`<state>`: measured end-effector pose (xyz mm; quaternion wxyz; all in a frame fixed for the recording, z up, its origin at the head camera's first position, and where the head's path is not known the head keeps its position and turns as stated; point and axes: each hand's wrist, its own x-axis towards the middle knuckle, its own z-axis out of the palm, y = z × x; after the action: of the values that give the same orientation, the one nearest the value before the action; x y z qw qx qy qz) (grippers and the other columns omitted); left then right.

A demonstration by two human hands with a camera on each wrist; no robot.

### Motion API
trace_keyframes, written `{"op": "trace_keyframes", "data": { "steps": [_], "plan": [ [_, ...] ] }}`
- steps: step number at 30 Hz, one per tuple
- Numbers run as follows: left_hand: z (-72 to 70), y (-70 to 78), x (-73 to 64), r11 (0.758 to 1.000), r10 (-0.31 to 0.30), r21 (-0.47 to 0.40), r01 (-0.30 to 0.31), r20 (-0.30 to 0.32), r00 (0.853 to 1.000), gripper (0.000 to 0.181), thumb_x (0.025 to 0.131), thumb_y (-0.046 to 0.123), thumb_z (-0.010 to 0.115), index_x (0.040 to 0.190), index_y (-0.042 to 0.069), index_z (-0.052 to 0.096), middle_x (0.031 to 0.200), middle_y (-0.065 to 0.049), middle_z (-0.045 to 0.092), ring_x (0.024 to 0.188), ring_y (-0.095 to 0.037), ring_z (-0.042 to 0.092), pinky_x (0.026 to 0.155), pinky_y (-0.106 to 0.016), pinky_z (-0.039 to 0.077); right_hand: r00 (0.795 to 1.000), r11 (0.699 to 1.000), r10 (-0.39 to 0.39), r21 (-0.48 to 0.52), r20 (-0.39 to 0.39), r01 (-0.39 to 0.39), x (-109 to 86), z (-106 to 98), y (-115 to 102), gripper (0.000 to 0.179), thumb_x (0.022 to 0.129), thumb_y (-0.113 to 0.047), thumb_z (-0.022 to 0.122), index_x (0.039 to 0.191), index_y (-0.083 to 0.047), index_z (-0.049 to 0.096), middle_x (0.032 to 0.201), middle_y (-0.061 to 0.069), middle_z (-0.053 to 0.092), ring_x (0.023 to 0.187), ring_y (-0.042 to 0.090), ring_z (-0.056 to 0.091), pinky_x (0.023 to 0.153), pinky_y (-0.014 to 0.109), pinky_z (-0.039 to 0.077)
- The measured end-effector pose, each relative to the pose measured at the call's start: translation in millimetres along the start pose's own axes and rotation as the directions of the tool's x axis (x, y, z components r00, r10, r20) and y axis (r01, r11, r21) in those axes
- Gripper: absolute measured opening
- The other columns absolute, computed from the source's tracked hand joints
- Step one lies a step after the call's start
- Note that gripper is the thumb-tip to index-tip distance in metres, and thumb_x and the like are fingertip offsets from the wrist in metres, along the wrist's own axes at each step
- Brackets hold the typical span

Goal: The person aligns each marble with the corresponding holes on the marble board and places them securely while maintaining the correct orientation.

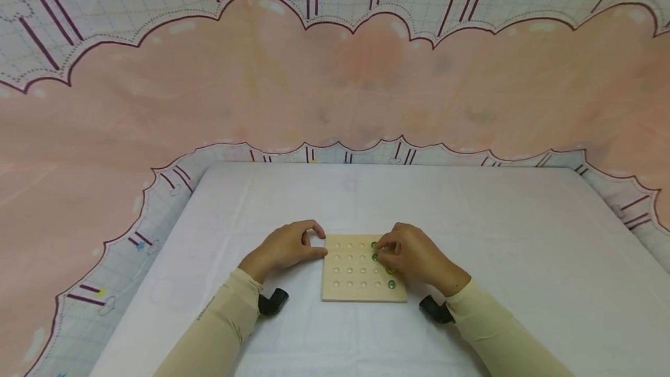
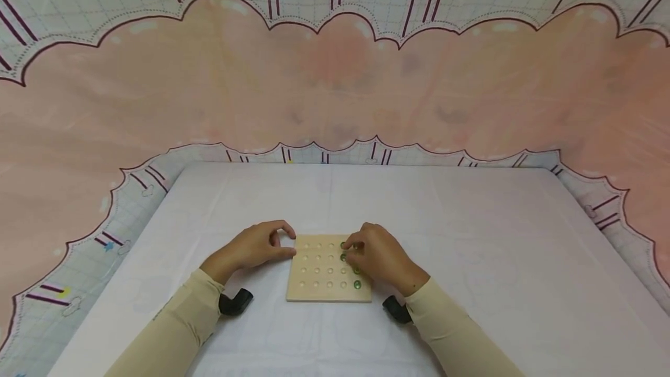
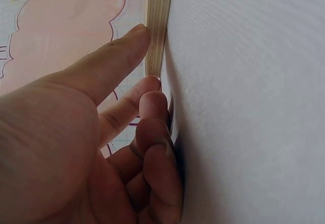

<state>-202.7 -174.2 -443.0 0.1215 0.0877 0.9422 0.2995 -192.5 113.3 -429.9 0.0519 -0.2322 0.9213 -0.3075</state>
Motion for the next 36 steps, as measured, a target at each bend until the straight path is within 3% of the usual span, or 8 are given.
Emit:
{"op": "trace_keyframes", "data": {
  "steps": [5,12,22,36],
  "plan": [
    [1.2,-0.6,-0.6,1.0,-0.009,-0.001,0.009,-0.005,1.0,0.03,0.083,0.042,0.08,0.106,0.031,0.065,0.077,0.001,0.057,0.067,-0.015,0.051,0.062,-0.03,0.038,0.999,0.999,0.018,-0.036,-0.045,-0.02,-3.1,-6,2,0.009,0.085,-0.012,0.079,0.093,-0.016,0.079,0.082,-0.004,0.059,0.078,0.014,0.052,0.066,0.026,0.044],
    [1.5,-2.6,-1.4,1.0,-0.011,0.004,0.011,-0.025,1.0,0.03,0.082,0.041,0.081,0.106,0.031,0.065,0.076,0.001,0.057,0.066,-0.015,0.05,0.061,-0.03,0.038,0.995,0.995,-0.025,-0.1,-0.092,0.016,-8.4,-15,13,0.011,0.085,-0.01,0.078,0.095,-0.014,0.079,0.081,-0.003,0.06,0.077,0.014,0.052,0.067,0.025,0.043],
    [2.4,-4.0,0.2,1.0,-0.008,0.008,0.008,-0.024,1.0,0.031,0.082,0.042,0.082,0.106,0.031,0.065,0.076,0.002,0.057,0.066,-0.015,0.05,0.06,-0.03,0.038,0.992,0.992,0.004,-0.127,-0.128,-0.021,-18.2,-24,29,0.013,0.085,-0.008,0.078,0.097,-0.012,0.078,0.084,-0.002,0.061,0.08,0.016,0.053,0.07,0.028,0.045],
    [3.0,-1.2,1.2,1.0,0.006,0.012,-0.006,-0.021,1.0,0.031,0.082,0.042,0.081,0.106,0.031,0.065,0.076,0.002,0.056,0.066,-0.014,0.05,0.06,-0.029,0.037,0.989,0.99,0.095,-0.094,-0.109,-0.105,-18.6,-27,44,0.015,0.085,-0.01,0.079,0.1,-0.01,0.077,0.087,0.002,0.062,0.078,0.015,0.051,0.065,0.026,0.043]
  ]
}}
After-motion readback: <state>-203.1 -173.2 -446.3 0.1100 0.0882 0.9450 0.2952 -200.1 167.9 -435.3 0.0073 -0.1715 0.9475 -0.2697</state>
